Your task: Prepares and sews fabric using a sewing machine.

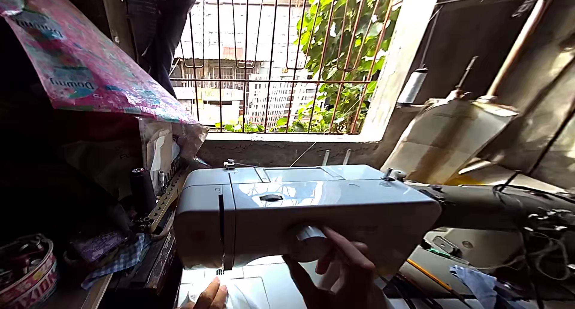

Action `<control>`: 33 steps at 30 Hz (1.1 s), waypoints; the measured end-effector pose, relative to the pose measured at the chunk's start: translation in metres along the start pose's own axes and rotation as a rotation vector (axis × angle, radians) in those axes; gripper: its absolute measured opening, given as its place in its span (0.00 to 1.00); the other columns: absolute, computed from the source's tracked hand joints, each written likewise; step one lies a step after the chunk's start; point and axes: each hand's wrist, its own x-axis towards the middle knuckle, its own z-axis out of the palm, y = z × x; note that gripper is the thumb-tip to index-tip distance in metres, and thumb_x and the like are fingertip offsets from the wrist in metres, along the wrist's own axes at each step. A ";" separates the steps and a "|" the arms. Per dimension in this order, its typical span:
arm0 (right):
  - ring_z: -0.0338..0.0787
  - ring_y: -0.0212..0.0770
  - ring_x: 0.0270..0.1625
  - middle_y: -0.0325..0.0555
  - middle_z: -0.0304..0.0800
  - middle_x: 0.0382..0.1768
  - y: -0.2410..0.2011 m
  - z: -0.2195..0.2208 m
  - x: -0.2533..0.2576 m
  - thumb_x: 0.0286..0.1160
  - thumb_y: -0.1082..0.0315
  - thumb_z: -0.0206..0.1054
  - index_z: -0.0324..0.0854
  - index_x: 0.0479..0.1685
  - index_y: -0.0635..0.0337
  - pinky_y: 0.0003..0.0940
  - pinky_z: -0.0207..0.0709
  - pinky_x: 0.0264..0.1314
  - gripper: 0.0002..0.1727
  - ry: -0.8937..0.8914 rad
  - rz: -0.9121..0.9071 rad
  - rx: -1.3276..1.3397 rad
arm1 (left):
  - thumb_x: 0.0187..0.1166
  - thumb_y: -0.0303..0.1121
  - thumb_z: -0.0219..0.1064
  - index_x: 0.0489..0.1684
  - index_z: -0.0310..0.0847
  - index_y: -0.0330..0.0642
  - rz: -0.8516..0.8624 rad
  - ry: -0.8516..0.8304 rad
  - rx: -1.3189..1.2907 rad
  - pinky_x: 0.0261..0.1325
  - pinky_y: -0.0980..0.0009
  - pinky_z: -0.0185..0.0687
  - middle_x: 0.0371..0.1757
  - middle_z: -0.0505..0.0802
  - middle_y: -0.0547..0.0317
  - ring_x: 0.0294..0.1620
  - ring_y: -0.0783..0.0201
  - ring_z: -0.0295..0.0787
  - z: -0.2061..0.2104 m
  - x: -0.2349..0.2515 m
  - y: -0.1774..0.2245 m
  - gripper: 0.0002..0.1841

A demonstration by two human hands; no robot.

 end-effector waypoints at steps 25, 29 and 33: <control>0.82 0.47 0.16 0.47 0.80 0.17 0.015 0.011 -0.024 0.76 0.62 0.56 0.83 0.26 0.62 0.42 0.72 0.14 0.16 -0.760 -0.147 -0.142 | 0.80 0.37 0.63 0.44 0.95 0.45 -0.018 0.120 0.199 0.21 0.71 0.82 0.45 0.97 0.56 0.27 0.63 0.93 0.016 0.008 -0.008 0.13; 0.90 0.56 0.24 0.52 0.83 0.18 0.020 0.033 -0.010 0.64 0.65 0.67 0.85 0.24 0.62 0.50 0.77 0.21 0.09 -0.722 -0.211 -0.261 | 0.75 0.34 0.65 0.36 0.95 0.42 -0.054 0.141 0.255 0.15 0.70 0.75 0.34 0.94 0.53 0.18 0.61 0.88 0.021 0.016 0.004 0.11; 0.88 0.52 0.20 0.48 0.80 0.13 0.018 0.036 -0.018 0.57 0.69 0.72 0.83 0.17 0.59 0.47 0.75 0.17 0.07 -0.814 -0.307 -0.266 | 0.76 0.31 0.64 0.37 0.95 0.40 -0.022 0.168 0.284 0.14 0.73 0.72 0.35 0.93 0.54 0.14 0.64 0.81 0.020 0.012 0.010 0.11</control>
